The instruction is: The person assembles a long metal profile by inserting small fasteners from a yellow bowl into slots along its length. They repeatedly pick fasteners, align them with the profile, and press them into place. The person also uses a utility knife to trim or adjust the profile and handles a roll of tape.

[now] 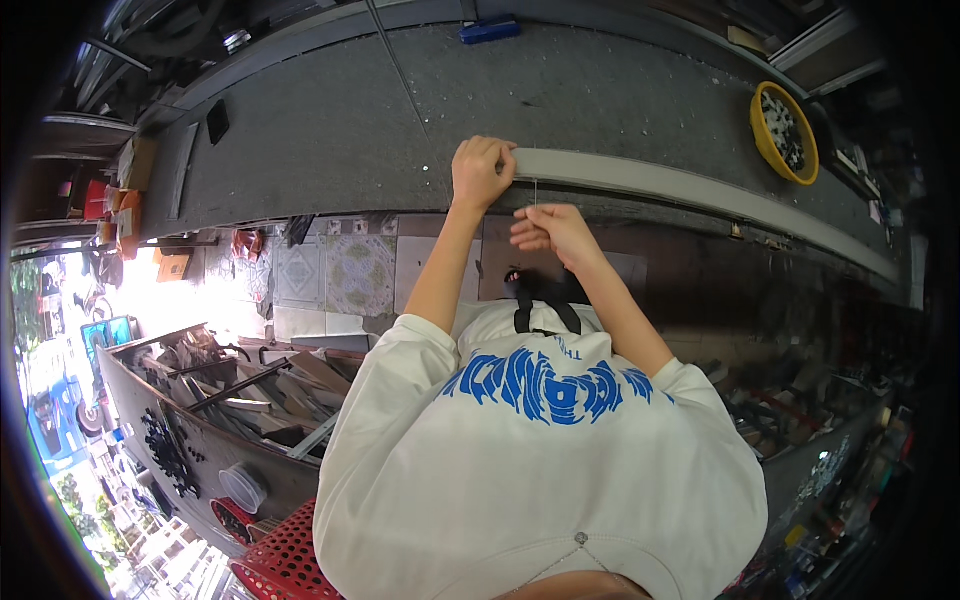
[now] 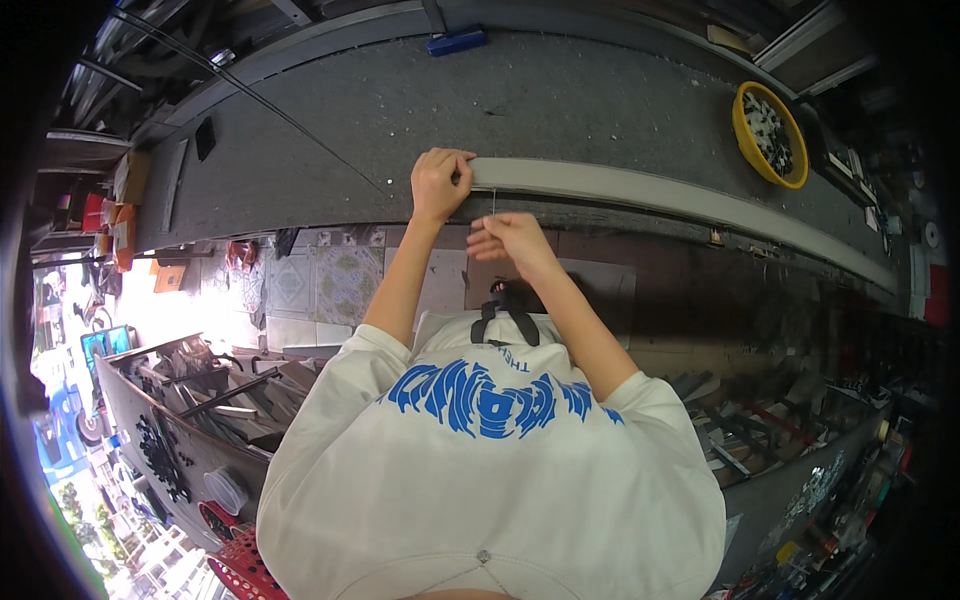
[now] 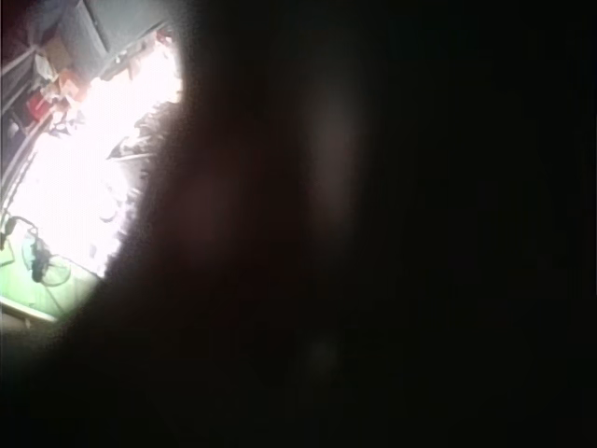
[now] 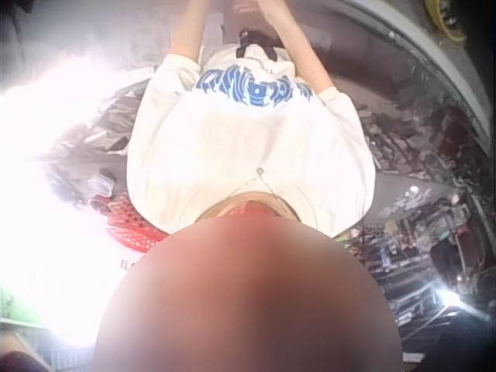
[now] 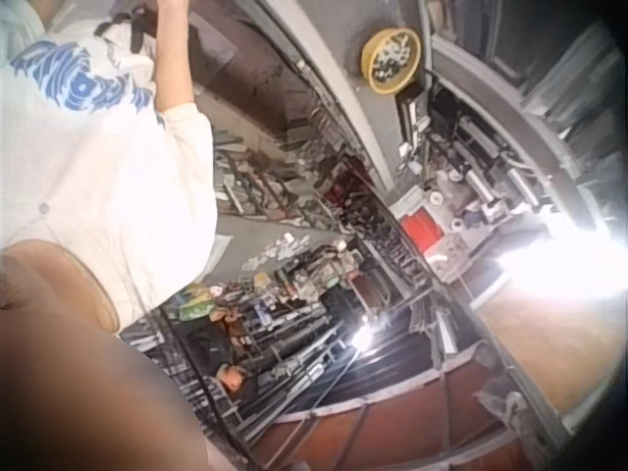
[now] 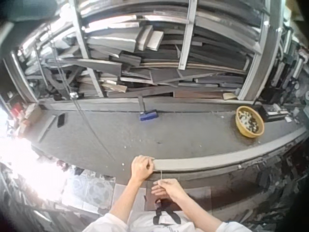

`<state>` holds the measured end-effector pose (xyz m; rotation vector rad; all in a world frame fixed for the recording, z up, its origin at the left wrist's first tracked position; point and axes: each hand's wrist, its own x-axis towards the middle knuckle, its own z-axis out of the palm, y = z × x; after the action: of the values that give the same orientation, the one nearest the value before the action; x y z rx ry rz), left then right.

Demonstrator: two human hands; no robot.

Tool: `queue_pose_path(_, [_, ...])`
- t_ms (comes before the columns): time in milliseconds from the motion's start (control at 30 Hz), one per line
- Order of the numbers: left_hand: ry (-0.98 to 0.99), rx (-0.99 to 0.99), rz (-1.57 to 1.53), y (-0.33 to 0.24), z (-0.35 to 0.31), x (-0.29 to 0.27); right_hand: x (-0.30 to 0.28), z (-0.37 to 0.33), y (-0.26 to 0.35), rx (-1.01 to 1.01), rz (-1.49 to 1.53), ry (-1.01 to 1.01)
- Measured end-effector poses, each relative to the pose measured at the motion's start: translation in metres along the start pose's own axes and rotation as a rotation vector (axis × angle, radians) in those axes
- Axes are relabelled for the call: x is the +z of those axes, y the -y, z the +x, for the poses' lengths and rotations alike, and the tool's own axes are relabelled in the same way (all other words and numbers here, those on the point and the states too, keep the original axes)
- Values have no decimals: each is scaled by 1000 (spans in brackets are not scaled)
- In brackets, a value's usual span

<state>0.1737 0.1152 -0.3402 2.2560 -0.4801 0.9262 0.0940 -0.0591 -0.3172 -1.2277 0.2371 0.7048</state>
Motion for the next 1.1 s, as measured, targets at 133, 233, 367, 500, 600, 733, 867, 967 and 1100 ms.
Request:
queue_pose_path(133, [14, 14, 19, -2, -2, -1, -4, 22, 11, -98, 24, -40])
queue_pose_path(233, [30, 11, 12, -2, -2, -2, -6, 14, 5, -29, -5, 4])
queue_pose_path(367, [70, 28, 46, -3, 0, -5, -5, 4, -10, -35, 3, 26])
queue_pose_path(500, [110, 57, 84, -4, 2, -5, -6, 14, -21, -8, 103, 10])
queue_pose_path(600, [123, 53, 107, -5, 2, -1, -8, 17, -28, 18, 83, 12])
queue_pose_path(733, [215, -33, 118, -2, 0, 2, -36, 0, -36, -3, 19, 110])
queue_pose_path(867, [176, -81, 134, -3, -2, -1, -145, -51, -37, -143, -4, -70])
queue_pose_path(967, [49, -110, 174, -20, -4, -2, -267, -112, -44, -250, -20, -708])
queue_pose_path(1100, [-83, -133, 100, -75, -9, 18, -407, -179, -61, -14, -262, -1322])
